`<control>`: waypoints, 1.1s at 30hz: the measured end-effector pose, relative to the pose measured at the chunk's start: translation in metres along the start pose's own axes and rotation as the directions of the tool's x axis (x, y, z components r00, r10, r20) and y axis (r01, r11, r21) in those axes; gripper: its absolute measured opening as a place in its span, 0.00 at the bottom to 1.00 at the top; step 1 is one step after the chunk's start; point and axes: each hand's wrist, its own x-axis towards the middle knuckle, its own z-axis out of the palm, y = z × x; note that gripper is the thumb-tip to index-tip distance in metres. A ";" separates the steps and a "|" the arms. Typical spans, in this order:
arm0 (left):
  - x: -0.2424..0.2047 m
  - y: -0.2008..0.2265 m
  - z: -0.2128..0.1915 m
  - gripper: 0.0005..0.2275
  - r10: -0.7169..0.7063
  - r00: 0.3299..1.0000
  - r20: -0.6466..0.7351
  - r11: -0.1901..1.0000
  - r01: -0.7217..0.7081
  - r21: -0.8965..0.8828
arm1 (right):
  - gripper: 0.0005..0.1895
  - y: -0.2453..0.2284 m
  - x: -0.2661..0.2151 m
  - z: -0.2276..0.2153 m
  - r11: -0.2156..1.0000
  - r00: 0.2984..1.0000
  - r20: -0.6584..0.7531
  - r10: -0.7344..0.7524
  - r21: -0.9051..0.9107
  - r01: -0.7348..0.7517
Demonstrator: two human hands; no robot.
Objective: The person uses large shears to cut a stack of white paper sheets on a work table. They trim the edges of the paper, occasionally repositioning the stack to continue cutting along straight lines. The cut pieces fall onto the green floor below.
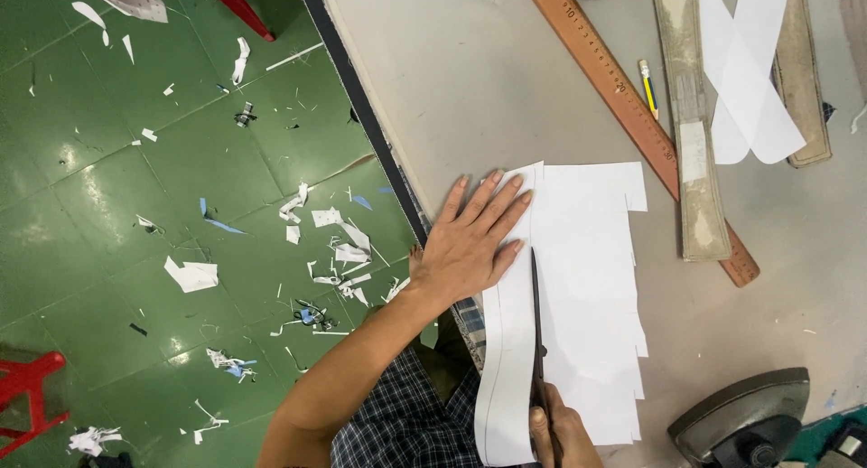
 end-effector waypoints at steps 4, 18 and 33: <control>0.000 0.000 0.001 0.27 -0.002 0.999 -0.032 1.000 0.002 -0.011 | 0.38 -0.002 0.000 0.001 0.999 0.999 -0.002 0.034 -0.012 -0.034; 0.001 0.001 0.004 0.28 -0.005 0.999 0.041 0.999 0.003 0.049 | 0.46 -0.045 0.012 -0.026 0.989 0.994 0.076 -0.078 0.132 0.067; 0.001 0.001 0.002 0.28 -0.005 1.000 0.030 0.999 0.004 0.044 | 0.46 -0.038 0.030 -0.023 0.979 0.980 -0.007 -0.200 0.038 0.200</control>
